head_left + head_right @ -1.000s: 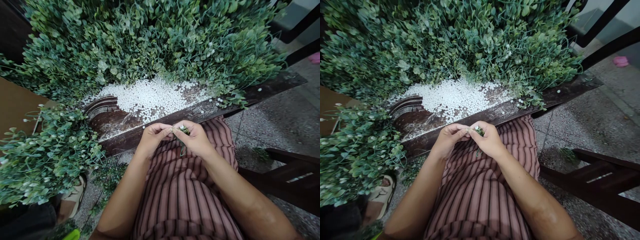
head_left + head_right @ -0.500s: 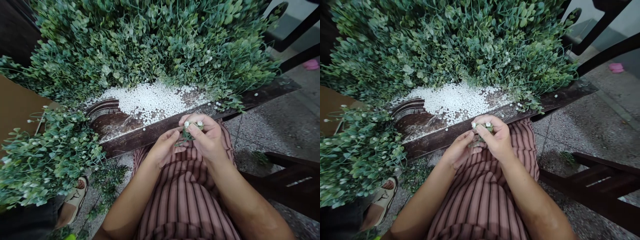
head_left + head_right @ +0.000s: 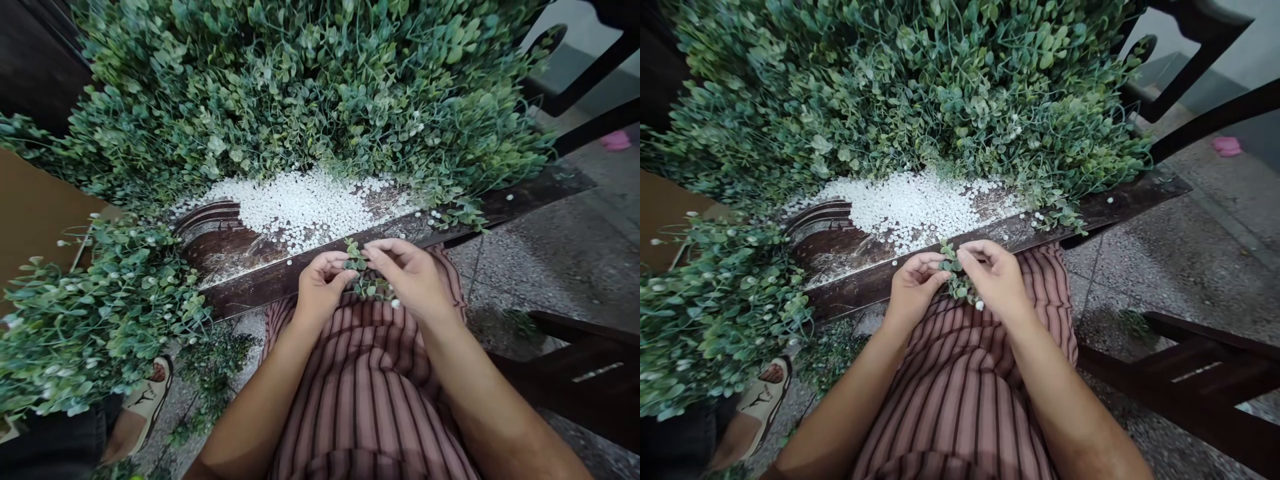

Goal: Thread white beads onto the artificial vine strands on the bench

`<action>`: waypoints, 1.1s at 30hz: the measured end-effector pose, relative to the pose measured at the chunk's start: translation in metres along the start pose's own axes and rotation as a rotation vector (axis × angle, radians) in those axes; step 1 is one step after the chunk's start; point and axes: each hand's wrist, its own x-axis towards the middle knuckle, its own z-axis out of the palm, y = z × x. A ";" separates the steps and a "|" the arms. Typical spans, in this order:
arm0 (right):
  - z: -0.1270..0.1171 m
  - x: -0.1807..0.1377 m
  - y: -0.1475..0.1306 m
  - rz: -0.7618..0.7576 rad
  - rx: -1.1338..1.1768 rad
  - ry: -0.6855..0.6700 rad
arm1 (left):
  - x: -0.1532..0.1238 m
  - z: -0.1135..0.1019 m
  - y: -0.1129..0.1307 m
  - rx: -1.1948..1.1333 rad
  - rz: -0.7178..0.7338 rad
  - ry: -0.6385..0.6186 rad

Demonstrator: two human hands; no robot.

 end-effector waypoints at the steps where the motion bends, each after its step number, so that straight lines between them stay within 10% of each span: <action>1: 0.005 0.000 0.001 -0.002 -0.020 -0.034 | -0.001 0.001 0.000 0.045 0.033 0.010; 17: 0.019 0.004 0.015 -0.125 -0.231 -0.131 | -0.008 -0.019 -0.009 0.310 0.152 -0.041; 25: 0.024 0.002 0.018 -0.122 -0.261 -0.127 | 0.011 -0.089 0.000 1.140 0.365 0.252; 33: 0.028 -0.003 0.021 -0.101 -0.248 -0.165 | 0.024 -0.082 0.004 0.927 0.286 0.249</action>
